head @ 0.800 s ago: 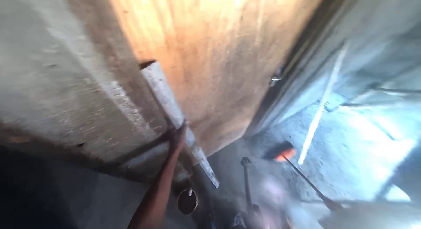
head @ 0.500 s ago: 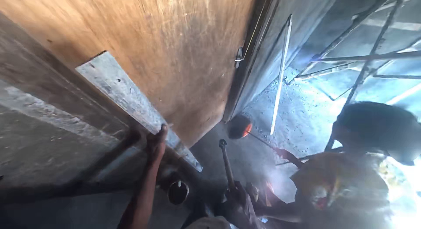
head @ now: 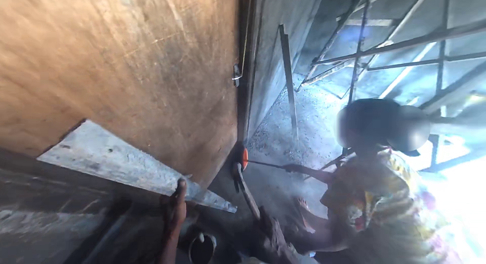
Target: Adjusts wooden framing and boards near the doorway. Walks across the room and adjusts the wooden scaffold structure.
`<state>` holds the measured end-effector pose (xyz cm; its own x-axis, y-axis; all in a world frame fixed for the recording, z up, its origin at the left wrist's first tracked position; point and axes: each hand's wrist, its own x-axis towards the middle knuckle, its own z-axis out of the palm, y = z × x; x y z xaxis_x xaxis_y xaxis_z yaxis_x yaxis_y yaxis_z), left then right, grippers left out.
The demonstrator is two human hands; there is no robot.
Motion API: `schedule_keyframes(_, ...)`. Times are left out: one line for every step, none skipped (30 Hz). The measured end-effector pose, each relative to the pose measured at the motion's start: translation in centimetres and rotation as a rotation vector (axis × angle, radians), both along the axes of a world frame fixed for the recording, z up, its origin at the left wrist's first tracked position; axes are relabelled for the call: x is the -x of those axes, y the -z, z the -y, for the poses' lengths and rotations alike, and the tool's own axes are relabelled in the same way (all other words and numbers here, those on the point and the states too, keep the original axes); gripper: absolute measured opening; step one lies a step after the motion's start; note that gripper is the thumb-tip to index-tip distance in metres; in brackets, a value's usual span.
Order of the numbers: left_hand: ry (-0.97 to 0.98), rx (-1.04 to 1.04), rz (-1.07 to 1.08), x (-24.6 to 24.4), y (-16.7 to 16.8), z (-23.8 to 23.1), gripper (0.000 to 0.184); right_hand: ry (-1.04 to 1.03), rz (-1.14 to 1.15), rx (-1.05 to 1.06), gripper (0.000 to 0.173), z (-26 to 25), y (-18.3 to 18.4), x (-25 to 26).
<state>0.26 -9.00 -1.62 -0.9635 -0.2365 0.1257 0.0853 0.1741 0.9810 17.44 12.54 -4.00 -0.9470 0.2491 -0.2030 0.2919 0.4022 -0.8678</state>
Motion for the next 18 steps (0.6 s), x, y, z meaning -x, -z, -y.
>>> schedule_keyframes(-0.001,0.007,0.012,0.0,0.0,-0.2,0.049,0.002,-0.053,-0.003,0.033,-0.3,1.3,0.3)
schedule_keyframes(0.000,0.008,0.010,0.1,-0.1,-0.5,0.048,-0.008,-0.081,0.010,0.034,-0.7,2.2,0.6)
schedule_keyframes(0.009,0.000,-0.005,0.1,-0.2,-0.8,0.048,-0.019,-0.087,0.029,0.034,-0.9,2.6,0.7)
schedule_keyframes(0.023,-0.011,-0.014,0.0,-0.1,-1.0,0.049,-0.038,-0.071,0.047,0.034,-1.0,2.8,0.7)
schedule_keyframes(0.036,-0.012,-0.016,-0.2,-0.1,-1.2,0.051,-0.054,-0.049,0.061,0.035,-1.0,2.9,0.6)
schedule_keyframes(0.047,-0.009,-0.014,-0.3,-0.1,-1.3,0.052,-0.064,-0.028,0.069,0.036,-0.9,3.0,0.4)
schedule_keyframes(0.055,0.009,-0.013,-0.4,0.0,-1.3,0.052,-0.071,-0.008,0.075,0.037,-0.8,3.2,0.1)
schedule_keyframes(0.066,0.029,0.005,-0.6,0.0,-1.3,0.054,-0.070,0.004,0.082,0.037,-0.7,3.4,-0.3)
schedule_keyframes(0.072,0.047,0.025,-0.7,0.0,-1.3,0.054,-0.060,0.004,0.092,0.037,-0.6,3.8,-0.7)
schedule_keyframes(0.077,0.057,0.030,-0.9,-0.2,-1.6,0.053,-0.047,0.002,0.105,0.036,-0.4,4.2,-1.0)
schedule_keyframes(0.079,0.053,0.021,-0.9,-0.3,-1.8,0.050,-0.033,0.002,0.119,0.036,-0.4,4.7,-1.3)
schedule_keyframes(0.080,0.045,0.011,-0.8,-0.4,-2.2,0.049,-0.018,0.005,0.129,0.036,-0.5,5.0,-1.5)
schedule_keyframes(0.086,0.033,-0.011,-0.7,-0.4,-2.5,0.050,-0.001,0.003,0.128,0.036,-0.7,5.1,-1.6)
schedule_keyframes(0.093,0.019,-0.044,-0.4,-0.3,-2.9,0.048,0.021,-0.006,0.121,0.036,-1.0,5.2,-1.6)
schedule_keyframes(0.107,0.004,-0.087,-0.1,-0.1,-3.2,0.044,0.044,-0.018,0.111,0.036,-1.2,5.2,-1.6)
schedule_keyframes(0.127,-0.003,-0.126,0.2,-0.1,-3.5,0.041,0.065,-0.029,0.101,0.035,-1.5,5.2,-1.6)
schedule_keyframes(0.137,0.006,-0.140,0.6,-0.2,-3.9,0.039,0.083,-0.034,0.094,0.034,-2.0,4.9,-1.5)
schedule_keyframes(0.144,0.020,-0.137,1.1,-0.5,-4.5,0.039,0.098,-0.046,0.088,0.033,-2.5,4.7,-1.2)
